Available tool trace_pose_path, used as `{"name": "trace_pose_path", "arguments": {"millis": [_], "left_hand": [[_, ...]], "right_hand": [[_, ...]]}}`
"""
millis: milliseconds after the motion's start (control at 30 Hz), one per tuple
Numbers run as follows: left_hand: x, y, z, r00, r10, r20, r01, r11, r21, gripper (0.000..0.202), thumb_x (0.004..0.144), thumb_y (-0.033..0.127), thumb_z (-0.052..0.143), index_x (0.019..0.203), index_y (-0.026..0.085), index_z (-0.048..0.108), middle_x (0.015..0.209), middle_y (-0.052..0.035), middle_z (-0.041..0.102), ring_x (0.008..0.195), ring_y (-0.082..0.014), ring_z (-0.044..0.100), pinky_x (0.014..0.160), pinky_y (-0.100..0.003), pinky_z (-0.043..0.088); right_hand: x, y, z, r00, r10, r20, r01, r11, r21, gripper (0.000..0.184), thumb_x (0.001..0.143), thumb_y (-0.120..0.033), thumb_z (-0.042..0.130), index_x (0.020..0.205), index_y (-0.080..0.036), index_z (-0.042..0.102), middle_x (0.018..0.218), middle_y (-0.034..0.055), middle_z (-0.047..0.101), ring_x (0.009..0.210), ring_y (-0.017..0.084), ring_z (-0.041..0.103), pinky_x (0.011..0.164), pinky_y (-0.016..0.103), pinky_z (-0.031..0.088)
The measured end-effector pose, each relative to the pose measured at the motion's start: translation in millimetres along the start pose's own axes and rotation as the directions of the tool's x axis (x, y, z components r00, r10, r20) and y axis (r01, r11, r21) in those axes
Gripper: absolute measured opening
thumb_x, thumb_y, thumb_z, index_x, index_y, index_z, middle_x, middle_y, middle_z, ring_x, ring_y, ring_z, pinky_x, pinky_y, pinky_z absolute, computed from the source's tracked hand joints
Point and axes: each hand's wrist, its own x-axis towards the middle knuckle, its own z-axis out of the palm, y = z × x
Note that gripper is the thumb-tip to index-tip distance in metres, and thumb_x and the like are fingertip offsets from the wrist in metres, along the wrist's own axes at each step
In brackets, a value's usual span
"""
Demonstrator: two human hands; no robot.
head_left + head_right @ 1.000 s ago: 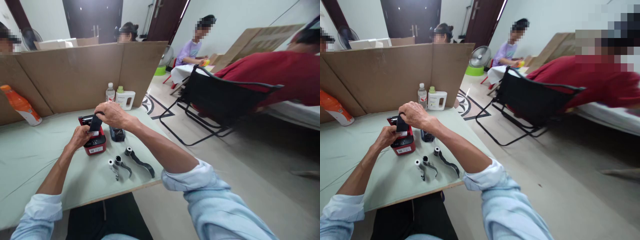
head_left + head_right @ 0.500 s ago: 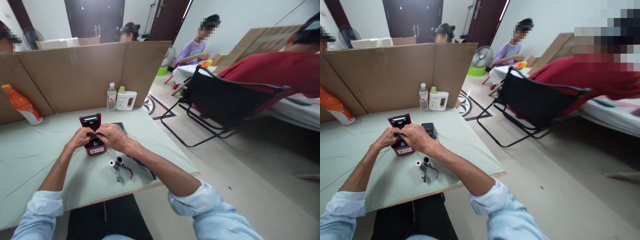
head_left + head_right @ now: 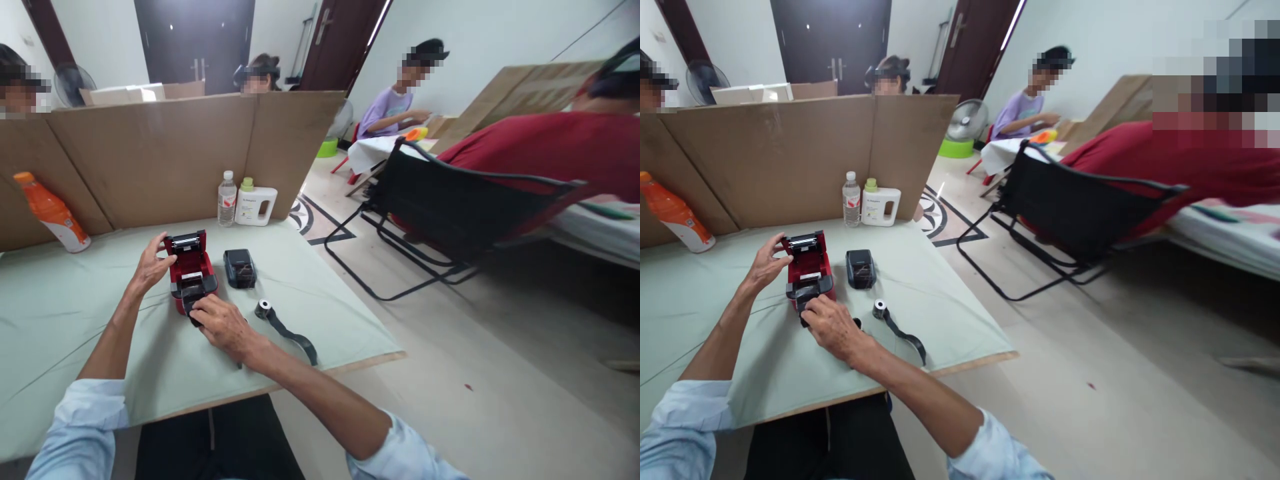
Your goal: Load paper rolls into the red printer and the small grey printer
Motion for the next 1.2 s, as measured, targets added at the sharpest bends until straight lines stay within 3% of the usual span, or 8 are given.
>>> {"name": "trace_pose_path", "arguments": {"millis": [133, 233, 467, 667, 767, 900, 1033, 1200], "left_hand": [[4.1, -6.8, 4.8, 1.000, -0.015, 0.012, 0.016, 0.997, -0.076, 0.078, 0.074, 0.029, 0.071, 0.149, 0.019, 0.053, 0.147, -0.0182, 0.059, 0.129, -0.0355, 0.063, 0.082, -0.040, 0.062], [-6.4, -6.2, 0.9, 1.000, 0.023, 0.020, -0.021, 0.997, -0.076, 0.077, 0.075, 0.031, 0.071, 0.149, 0.020, 0.052, 0.145, -0.0175, 0.060, 0.131, -0.0347, 0.062, 0.081, -0.038, 0.062], [-35.9, 17.9, -18.2, 0.980, 0.126, 0.154, -0.139, 0.987, 0.076, 0.062, 0.080, 0.037, 0.073, 0.139, 0.025, 0.059, 0.142, -0.0111, 0.063, 0.129, -0.0308, 0.063, 0.095, -0.046, 0.060], [-62.0, 25.7, -31.8, 0.930, 0.187, 0.316, -0.242, 0.959, 0.145, 0.064, 0.083, 0.045, 0.076, 0.142, 0.026, 0.059, 0.149, -0.0134, 0.059, 0.138, -0.0325, 0.057, 0.099, -0.047, 0.059], [-74.2, 20.2, -31.3, 0.901, 0.239, 0.363, -0.327, 0.923, 0.202, 0.069, 0.081, 0.043, 0.079, 0.145, 0.026, 0.057, 0.155, -0.0144, 0.055, 0.142, -0.0335, 0.054, 0.111, -0.053, 0.053], [-88.0, 12.9, -19.9, 0.910, 0.280, 0.307, -0.378, 0.864, 0.333, 0.067, 0.079, 0.029, 0.076, 0.144, 0.026, 0.058, 0.157, -0.0130, 0.052, 0.145, -0.0333, 0.052, 0.120, -0.053, 0.045], [-99.6, 10.7, -5.0, 0.946, 0.253, 0.202, -0.317, 0.854, 0.412, 0.061, 0.081, 0.027, 0.071, 0.141, 0.026, 0.060, 0.158, -0.0134, 0.049, 0.139, -0.0331, 0.056, 0.113, -0.049, 0.052], [-105.5, 10.9, 3.0, 0.955, 0.244, 0.166, -0.293, 0.849, 0.439, 0.058, 0.081, 0.027, 0.069, 0.138, 0.024, 0.059, 0.158, -0.0149, 0.048, 0.129, -0.0325, 0.062, 0.105, -0.048, 0.058]], "right_hand": [[2.7, 6.4, 0.4, 0.994, 0.072, -0.079, -0.071, 0.997, 0.005, 0.021, 0.093, -0.005, 0.066, 0.107, -0.020, 0.072, 0.112, 0.0090, 0.073, 0.101, 0.023, 0.063, 0.084, 0.034, 0.054], [0.9, 1.2, 1.6, 0.997, 0.033, -0.068, -0.033, 0.999, 0.006, 0.019, 0.094, -0.006, 0.065, 0.105, -0.019, 0.072, 0.108, 0.0092, 0.073, 0.099, 0.023, 0.063, 0.082, 0.034, 0.054], [-6.1, -11.3, 4.0, 0.999, 0.022, -0.047, -0.023, 1.000, -0.015, 0.018, 0.092, -0.006, 0.068, 0.104, -0.019, 0.072, 0.108, 0.0086, 0.072, 0.098, 0.022, 0.062, 0.079, 0.032, 0.053], [-4.1, -11.6, 1.5, 0.999, 0.016, -0.052, -0.016, 1.000, -0.004, 0.017, 0.092, -0.009, 0.070, 0.106, -0.019, 0.071, 0.109, 0.0095, 0.071, 0.096, 0.023, 0.062, 0.081, 0.034, 0.052], [-3.1, -13.7, 2.3, 0.999, -0.004, -0.053, 0.003, 1.000, -0.006, 0.012, 0.094, -0.011, 0.068, 0.103, -0.019, 0.071, 0.106, 0.0093, 0.071, 0.094, 0.023, 0.061, 0.081, 0.034, 0.051], [-1.1, -16.1, 4.9, 0.997, -0.024, -0.078, 0.021, 0.999, -0.047, 0.011, 0.097, -0.011, 0.064, 0.098, -0.018, 0.071, 0.102, 0.0086, 0.071, 0.091, 0.022, 0.060, 0.078, 0.032, 0.050], [0.2, -16.1, 6.6, 0.994, -0.049, -0.093, 0.043, 0.997, -0.065, 0.009, 0.097, -0.012, 0.063, 0.098, -0.017, 0.071, 0.104, 0.0094, 0.071, 0.091, 0.022, 0.060, 0.079, 0.033, 0.050], [-0.4, -14.6, 6.7, 0.997, -0.047, -0.063, 0.043, 0.997, -0.062, 0.010, 0.098, -0.014, 0.063, 0.099, -0.018, 0.072, 0.105, 0.0094, 0.071, 0.092, 0.022, 0.059, 0.080, 0.033, 0.051]]}}
